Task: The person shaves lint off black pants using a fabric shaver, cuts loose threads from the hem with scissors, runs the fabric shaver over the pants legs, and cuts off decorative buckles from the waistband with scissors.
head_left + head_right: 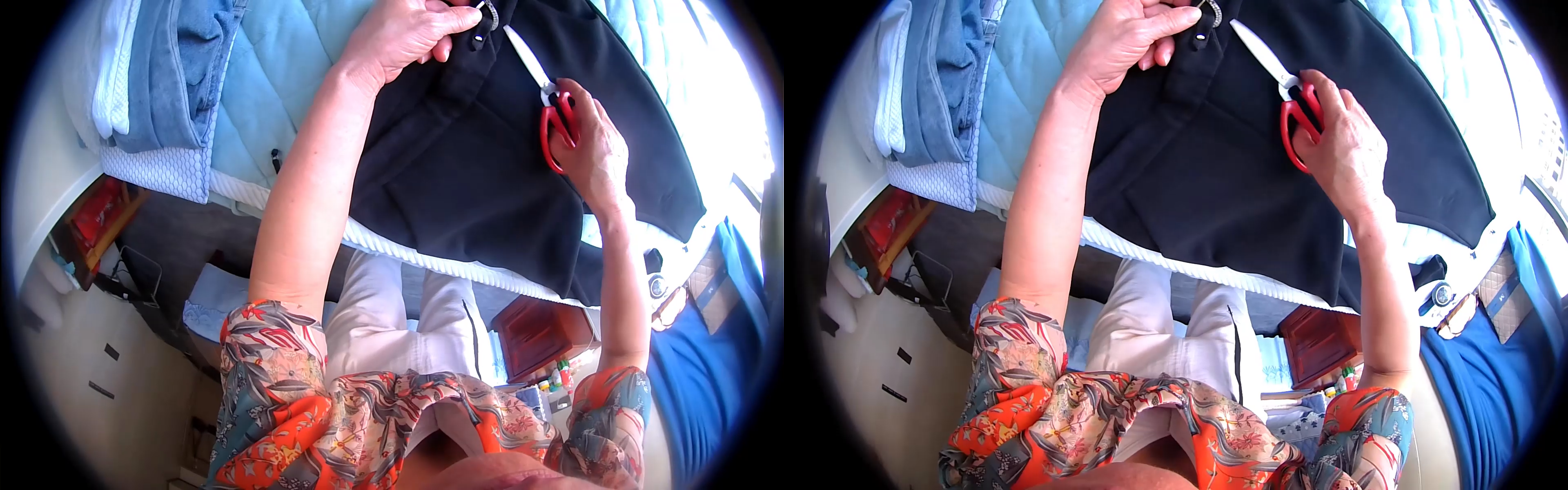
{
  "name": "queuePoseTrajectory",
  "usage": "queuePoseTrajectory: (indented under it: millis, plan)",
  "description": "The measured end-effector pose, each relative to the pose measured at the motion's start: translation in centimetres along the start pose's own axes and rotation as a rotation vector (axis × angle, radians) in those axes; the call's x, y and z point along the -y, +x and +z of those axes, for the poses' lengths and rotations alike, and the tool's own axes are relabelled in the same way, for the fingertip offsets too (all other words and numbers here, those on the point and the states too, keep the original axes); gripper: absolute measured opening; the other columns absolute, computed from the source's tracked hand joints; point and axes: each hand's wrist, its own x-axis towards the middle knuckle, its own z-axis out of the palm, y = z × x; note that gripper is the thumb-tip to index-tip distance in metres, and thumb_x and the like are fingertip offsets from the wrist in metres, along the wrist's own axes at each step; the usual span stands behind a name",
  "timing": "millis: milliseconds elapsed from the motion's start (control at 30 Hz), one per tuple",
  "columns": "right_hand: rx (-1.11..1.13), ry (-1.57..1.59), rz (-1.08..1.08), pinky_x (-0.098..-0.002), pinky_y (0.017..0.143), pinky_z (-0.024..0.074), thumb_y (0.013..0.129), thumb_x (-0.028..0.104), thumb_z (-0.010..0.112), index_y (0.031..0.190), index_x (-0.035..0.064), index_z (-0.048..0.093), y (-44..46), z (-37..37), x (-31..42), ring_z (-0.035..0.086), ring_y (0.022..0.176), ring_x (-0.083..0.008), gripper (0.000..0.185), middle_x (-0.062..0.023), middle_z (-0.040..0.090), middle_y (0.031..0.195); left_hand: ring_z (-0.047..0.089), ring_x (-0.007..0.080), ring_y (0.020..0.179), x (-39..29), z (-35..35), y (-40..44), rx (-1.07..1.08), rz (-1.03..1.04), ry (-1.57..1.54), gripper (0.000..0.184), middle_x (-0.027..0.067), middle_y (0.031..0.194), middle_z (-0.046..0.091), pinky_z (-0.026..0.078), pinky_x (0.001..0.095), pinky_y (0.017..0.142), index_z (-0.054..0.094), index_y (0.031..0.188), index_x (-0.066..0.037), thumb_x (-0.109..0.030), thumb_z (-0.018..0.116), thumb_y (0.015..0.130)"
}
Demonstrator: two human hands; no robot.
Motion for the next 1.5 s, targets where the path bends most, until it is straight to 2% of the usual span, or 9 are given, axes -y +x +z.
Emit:
queuePoseTrajectory:
  millis: [200,267,367,600,1000,1200,1233,1367,1500]
  plan:
    - [0.008,0.494,0.023,-0.0309,0.076,0.0528,0.074,0.009,0.066,0.117,0.0101,0.055,-3.0,-0.8,0.6,0.066,0.085,-0.0247,0.045,-0.0111,0.064,0.096,0.049,0.0042,0.052,0.1,0.1,-0.7,-0.05,0.045,0.021,0.019,-0.0011,0.074,0.059,0.039,0.0172,0.046,0.055,0.1,-0.005,-0.012,0.064,0.084]
    - [0.027,0.718,0.046,-0.0251,0.067,0.0484,0.075,0.012,0.068,0.112,0.0068,0.057,-2.4,-0.7,2.3,0.06,0.068,-0.0139,0.039,-0.0072,0.062,0.075,0.05,0.0038,0.053,0.2,0.2,-0.6,-0.046,0.078,0.012,0.019,-0.0018,0.073,0.059,0.039,0.017,0.046,0.057,0.1,-0.005,-0.011,0.064,0.084]
    - [0.103,0.868,0.092,-0.022,0.06,0.0448,0.077,0.013,0.068,0.108,0.0037,0.059,-1.5,-0.2,3.7,0.052,0.061,-0.0072,0.035,-0.0021,0.058,0.07,0.051,0.0034,0.055,0.4,0.2,-0.5,-0.03,0.079,0.006,0.017,-0.0027,0.073,0.06,0.04,0.0168,0.048,0.059,0.099,-0.005,-0.012,0.065,0.084]
    - [0.164,0.927,0.188,-0.0206,0.058,0.0424,0.078,0.014,0.068,0.108,0.0026,0.059,-1.2,0.7,4.2,0.051,0.059,-0.005,0.033,0.0007,0.056,0.066,0.051,0.0028,0.055,0.7,0.3,-0.5,-0.061,0.085,0.024,0.011,-0.0034,0.073,0.061,0.04,0.0162,0.048,0.064,0.092,-0.006,-0.013,0.066,0.084]
    - [-0.045,0.824,-0.001,-0.0244,0.072,0.0509,0.076,0.005,0.068,0.111,0.001,0.058,1.5,2.0,4.7,0.063,0.072,-0.0113,0.037,-0.0088,0.065,0.081,0.049,0.0016,0.052,0.8,0.2,-0.5,-0.048,0.126,-0.013,0.013,-0.0044,0.07,0.061,0.039,0.0154,0.047,0.067,0.095,-0.006,-0.015,0.064,0.086]
    - [-0.046,0.717,-0.063,-0.0224,0.071,0.0504,0.079,0.005,0.065,0.114,-0.0004,0.056,2.7,2.1,4.8,0.061,0.072,-0.0098,0.036,-0.0054,0.062,0.081,0.054,0.0059,0.058,1.0,1.1,-0.5,-0.175,0.348,0.237,0.021,-0.0016,0.067,0.06,0.043,0.0249,0.051,0.065,0.097,-0.001,-0.019,0.059,0.089]
    - [-0.08,0.66,-0.093,-0.0206,0.069,0.0498,0.08,0.005,0.063,0.115,-0.0007,0.055,2.9,2.4,4.9,0.059,0.07,-0.007,0.036,-0.0028,0.06,0.08,0.059,0.0165,0.061,0.1,1.3,-1.2,-0.237,0.284,0.466,0.022,0.0082,0.066,0.061,0.045,0.0329,0.056,0.063,0.096,-0.001,-0.021,0.056,0.09]
    - [-0.148,0.636,-0.088,-0.0224,0.071,0.0498,0.079,0.007,0.065,0.111,-0.0013,0.057,3.4,3.1,5.2,0.06,0.07,-0.0097,0.034,-0.0049,0.062,0.078,0.06,0.0388,0.071,0.9,1.8,-0.9,-0.368,0.435,0.558,0.021,0.0209,0.076,0.06,0.045,0.0406,0.059,0.062,0.089,-0.002,-0.02,0.051,0.091]
    - [-0.018,0.735,-0.022,-0.0265,0.071,0.0514,0.077,0.011,0.067,0.108,-0.0013,0.059,4.1,2.3,4.7,0.063,0.071,-0.0142,0.034,-0.0099,0.066,0.079,0.06,0.0395,0.071,2.2,2.1,0.0,-0.459,0.553,0.628,0.02,0.0205,0.075,0.061,0.046,0.0424,0.058,0.06,0.085,-0.002,-0.019,0.052,0.09]
